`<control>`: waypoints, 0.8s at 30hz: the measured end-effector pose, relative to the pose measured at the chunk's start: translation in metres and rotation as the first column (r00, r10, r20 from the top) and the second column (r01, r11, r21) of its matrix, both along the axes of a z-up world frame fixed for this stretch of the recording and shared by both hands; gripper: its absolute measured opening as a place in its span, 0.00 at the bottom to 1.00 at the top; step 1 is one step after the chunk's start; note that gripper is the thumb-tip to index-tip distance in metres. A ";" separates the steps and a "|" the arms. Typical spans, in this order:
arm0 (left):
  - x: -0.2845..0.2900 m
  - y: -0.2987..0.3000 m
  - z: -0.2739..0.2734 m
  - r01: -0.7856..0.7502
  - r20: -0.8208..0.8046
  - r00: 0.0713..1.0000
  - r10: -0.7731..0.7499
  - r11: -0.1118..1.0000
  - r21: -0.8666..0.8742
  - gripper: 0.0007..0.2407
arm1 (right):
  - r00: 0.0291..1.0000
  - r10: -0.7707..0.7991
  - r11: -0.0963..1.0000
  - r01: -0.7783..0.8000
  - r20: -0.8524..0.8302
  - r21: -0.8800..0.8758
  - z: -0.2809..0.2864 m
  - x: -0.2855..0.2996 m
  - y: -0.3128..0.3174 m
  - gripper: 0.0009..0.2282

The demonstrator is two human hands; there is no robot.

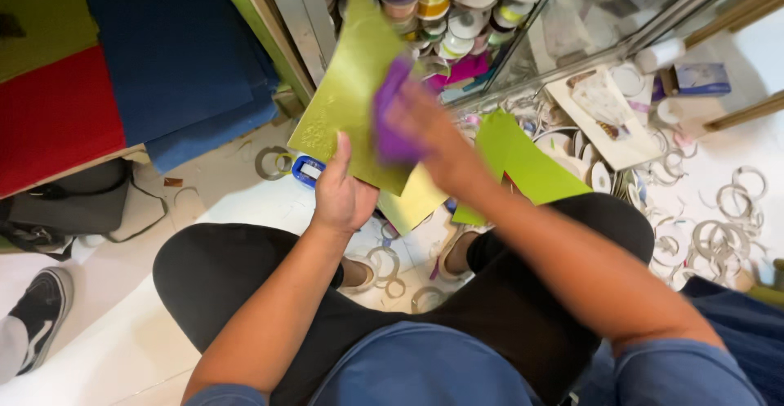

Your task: The person sits on the floor and wipes the surface of several sheets of yellow paper using a purple cloth. They handle the sheets one at a time, wiping each side before placing them into a stack on a nearby shelf.

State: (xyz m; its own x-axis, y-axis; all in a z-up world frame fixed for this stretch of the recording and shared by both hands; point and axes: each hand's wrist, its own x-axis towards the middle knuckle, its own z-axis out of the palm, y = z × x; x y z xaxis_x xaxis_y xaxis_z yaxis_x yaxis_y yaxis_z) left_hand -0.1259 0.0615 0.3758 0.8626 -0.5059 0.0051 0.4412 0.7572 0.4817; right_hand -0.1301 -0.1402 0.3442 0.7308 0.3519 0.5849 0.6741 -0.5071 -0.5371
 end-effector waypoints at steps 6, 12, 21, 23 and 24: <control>0.011 0.007 -0.045 0.157 -0.117 0.980 -0.163 0.986 -0.058 0.21 | 0.976 -0.186 0.924 0.214 0.115 -0.316 0.053 -0.021 0.010 0.24; 0.008 0.020 -0.036 0.179 -0.160 0.974 -0.159 0.977 0.115 0.25 | 0.845 -0.376 0.883 0.452 -0.379 0.131 0.070 0.011 -0.046 0.26; 0.020 0.016 -0.014 -0.259 0.006 0.954 0.299 0.818 0.514 0.21 | 0.520 0.068 0.645 0.628 -0.851 0.435 0.107 -0.013 -0.056 0.40; 0.017 0.023 0.012 -0.333 0.292 0.936 0.197 0.766 0.550 0.26 | 0.566 0.064 0.622 0.621 -0.822 0.476 0.105 -0.012 -0.069 0.37; 0.016 0.026 0.025 -0.422 0.549 0.833 0.067 0.719 0.553 0.32 | 0.611 0.059 0.601 0.610 -0.790 0.516 0.104 -0.012 -0.076 0.34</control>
